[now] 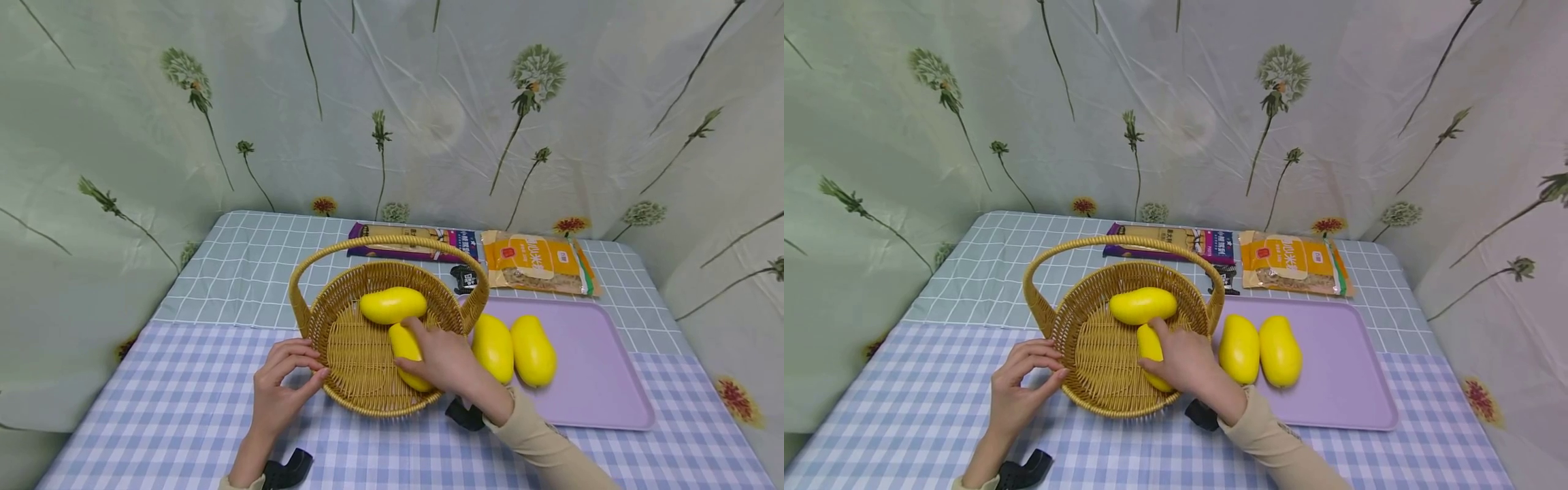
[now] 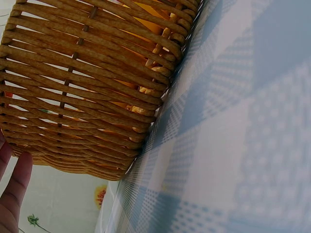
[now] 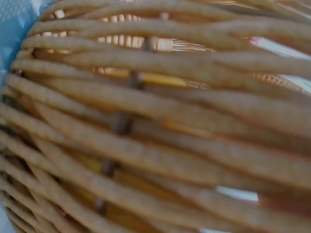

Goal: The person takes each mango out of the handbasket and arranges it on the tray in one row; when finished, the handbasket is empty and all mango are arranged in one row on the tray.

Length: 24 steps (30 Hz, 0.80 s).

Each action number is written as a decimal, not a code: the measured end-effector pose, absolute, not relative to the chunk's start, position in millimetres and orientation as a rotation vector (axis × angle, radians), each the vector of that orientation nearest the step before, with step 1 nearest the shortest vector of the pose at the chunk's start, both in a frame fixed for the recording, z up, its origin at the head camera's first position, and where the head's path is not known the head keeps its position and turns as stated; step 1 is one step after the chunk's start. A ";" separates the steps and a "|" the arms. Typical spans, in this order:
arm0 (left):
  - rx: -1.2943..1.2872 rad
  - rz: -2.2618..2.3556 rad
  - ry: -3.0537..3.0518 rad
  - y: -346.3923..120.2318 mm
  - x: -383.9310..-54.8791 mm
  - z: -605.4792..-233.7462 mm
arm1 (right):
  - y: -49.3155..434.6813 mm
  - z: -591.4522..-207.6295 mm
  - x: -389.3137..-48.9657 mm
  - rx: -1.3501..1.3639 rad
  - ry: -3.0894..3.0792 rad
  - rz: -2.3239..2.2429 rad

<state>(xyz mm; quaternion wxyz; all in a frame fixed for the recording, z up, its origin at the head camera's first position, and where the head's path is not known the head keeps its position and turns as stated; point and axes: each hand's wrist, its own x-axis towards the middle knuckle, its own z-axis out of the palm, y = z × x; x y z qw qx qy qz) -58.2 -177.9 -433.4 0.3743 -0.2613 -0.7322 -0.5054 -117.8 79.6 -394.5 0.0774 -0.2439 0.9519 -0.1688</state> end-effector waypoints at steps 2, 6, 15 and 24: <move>-0.668 -1.294 -1.873 -178.3 -58.4 -434.1 | 79.3 -395.1 -117.7 -0.741 2.865 -0.494; -0.666 -1.292 -1.875 -178.6 -58.7 -434.7 | 79.5 -395.8 -117.5 -0.740 2.851 -0.523; -0.670 -1.295 -1.882 -178.3 -58.6 -435.0 | 81.1 -395.9 -117.3 -0.726 2.824 -0.596; -0.664 -1.293 -1.881 -177.5 -58.4 -434.1 | 82.1 -395.0 -114.9 -0.668 2.846 -0.788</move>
